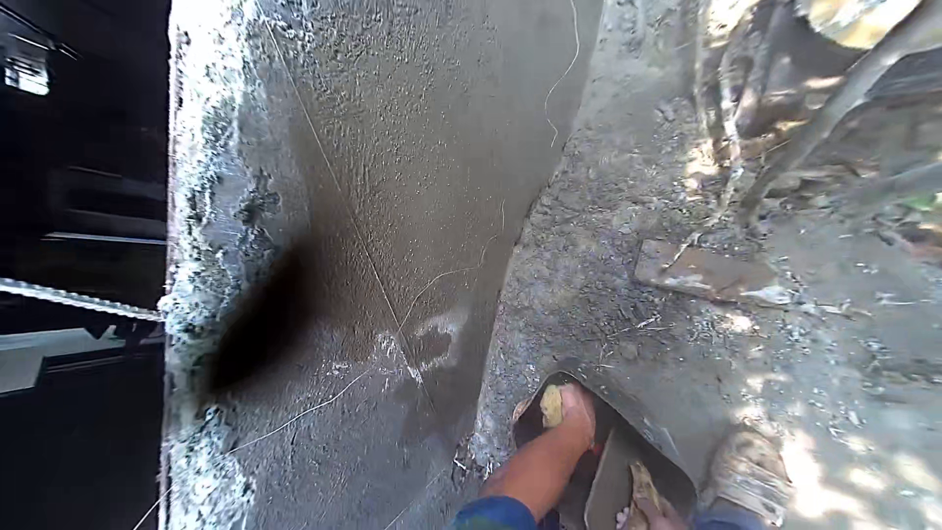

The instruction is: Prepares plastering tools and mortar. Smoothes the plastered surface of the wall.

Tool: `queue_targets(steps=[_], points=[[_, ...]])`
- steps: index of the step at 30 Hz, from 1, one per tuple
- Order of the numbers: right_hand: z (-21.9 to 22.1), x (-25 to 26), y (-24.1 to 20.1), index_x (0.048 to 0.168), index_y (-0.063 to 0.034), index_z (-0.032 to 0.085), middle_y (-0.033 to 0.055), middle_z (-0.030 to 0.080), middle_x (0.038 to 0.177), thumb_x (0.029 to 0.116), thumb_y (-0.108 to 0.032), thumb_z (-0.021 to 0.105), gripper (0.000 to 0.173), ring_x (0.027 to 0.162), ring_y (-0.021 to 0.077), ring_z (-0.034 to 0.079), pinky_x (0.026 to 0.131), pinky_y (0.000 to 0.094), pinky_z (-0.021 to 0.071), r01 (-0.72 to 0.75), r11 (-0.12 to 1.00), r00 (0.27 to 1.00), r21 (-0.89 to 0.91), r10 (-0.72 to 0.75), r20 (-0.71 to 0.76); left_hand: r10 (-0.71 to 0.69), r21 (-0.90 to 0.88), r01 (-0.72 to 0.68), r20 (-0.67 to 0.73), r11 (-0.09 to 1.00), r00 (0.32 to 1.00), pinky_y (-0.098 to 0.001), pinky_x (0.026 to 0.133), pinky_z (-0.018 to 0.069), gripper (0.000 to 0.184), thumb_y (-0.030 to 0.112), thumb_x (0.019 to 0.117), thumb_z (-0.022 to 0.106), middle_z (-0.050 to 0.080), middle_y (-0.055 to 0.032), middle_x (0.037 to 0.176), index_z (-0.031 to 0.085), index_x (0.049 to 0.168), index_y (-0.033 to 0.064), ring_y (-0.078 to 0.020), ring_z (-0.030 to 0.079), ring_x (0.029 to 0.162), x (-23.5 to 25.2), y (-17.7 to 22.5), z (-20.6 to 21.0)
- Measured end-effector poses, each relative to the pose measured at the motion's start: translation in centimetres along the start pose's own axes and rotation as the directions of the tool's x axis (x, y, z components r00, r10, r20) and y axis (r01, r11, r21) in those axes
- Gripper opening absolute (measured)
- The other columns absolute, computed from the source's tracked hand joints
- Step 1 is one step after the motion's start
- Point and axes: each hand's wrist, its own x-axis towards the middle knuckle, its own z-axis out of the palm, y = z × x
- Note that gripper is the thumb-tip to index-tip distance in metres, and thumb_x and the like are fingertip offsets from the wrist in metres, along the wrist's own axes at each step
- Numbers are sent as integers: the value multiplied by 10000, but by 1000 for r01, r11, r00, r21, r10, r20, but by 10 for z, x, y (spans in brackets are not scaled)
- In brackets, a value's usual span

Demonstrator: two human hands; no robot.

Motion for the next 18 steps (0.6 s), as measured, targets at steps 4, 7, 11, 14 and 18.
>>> queue_targets(steps=[4,7,11,14,18], points=[[0,-13,-1,1461,-8,446,234,623,1172,1053,-232,557,479,887,273,659,762,474,574,82,983,992,-161,-96,-79,-20,79,9,140,997,990,-619,900,517,439,245,953,645,579,-286,1341,618,1242,-85,-441,585,1207,-86,-13,-32],[0,-14,-3,1447,7,482,292,609,1232,1052,-219,567,463,984,362,666,829,547,566,71,962,986,-265,-108,-128,-35,30,30,204,999,978,-653,908,491,381,222,965,649,590,-288,1322,642,1208,-70,-457,571,1219,-151,-46,-71],[17,-46,-33,1531,0,401,296,584,1393,1000,-242,586,613,1282,429,597,1060,592,489,143,662,941,-736,-321,-106,33,-36,-26,210,999,977,-713,877,466,342,279,908,708,671,-240,1209,702,1105,0,-440,617,1154,-233,-117,-120],[50,-109,-69,1574,-84,400,294,492,1480,914,-231,710,744,1340,482,514,1060,651,472,517,312,768,-797,-581,271,116,-21,-114,243,993,963,-724,864,471,322,268,924,692,681,-241,1177,703,1100,-1,-451,632,1117,-305,-167,-158],[105,-178,-112,1608,-210,366,143,433,1590,819,-212,695,856,1451,349,433,1165,558,400,758,45,580,-650,-502,641,239,-4,-246,242,969,940,-662,851,478,270,244,952,637,703,-213,1073,723,1070,17,-400,656,1017,-378,-239,-211]])
